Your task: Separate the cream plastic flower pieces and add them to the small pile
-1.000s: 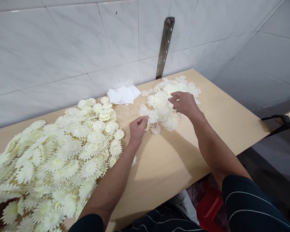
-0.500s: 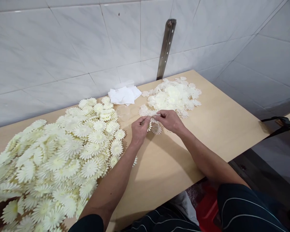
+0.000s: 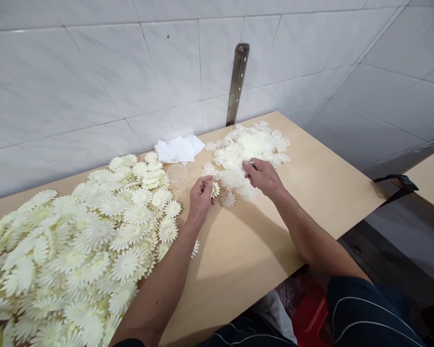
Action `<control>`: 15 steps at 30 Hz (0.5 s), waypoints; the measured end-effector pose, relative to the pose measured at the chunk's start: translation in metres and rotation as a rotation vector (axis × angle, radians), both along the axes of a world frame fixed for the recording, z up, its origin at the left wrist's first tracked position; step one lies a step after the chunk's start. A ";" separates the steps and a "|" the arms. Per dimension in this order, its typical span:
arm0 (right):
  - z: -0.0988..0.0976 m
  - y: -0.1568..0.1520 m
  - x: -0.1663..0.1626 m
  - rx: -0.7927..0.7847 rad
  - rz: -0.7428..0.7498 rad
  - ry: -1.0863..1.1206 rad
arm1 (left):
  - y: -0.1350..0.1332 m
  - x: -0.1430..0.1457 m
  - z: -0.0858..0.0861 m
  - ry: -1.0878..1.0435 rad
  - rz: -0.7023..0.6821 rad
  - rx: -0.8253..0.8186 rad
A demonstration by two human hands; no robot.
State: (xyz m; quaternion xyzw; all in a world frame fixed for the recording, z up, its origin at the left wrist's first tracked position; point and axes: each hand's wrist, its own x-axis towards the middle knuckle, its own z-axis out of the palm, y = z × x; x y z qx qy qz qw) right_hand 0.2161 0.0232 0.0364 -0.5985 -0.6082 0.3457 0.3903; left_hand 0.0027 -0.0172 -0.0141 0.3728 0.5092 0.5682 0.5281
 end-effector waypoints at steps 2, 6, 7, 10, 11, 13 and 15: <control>-0.001 0.004 0.007 0.013 -0.044 0.018 | 0.001 0.000 0.001 0.001 -0.003 0.000; 0.002 0.018 0.034 0.112 -0.167 -0.111 | 0.002 -0.001 0.003 0.020 -0.005 0.021; 0.004 0.022 0.042 0.144 -0.208 -0.149 | 0.002 -0.001 0.003 0.025 -0.006 0.026; 0.013 0.037 0.064 0.179 -0.301 -0.164 | 0.002 -0.002 0.002 0.042 -0.015 0.033; 0.017 0.042 0.069 0.172 -0.310 -0.172 | 0.002 -0.002 0.002 0.049 -0.014 0.037; 0.024 0.054 0.074 0.161 -0.316 -0.221 | 0.002 -0.002 0.001 0.058 -0.007 0.047; 0.032 0.067 0.071 0.143 -0.329 -0.277 | 0.002 -0.002 0.000 0.052 0.003 0.061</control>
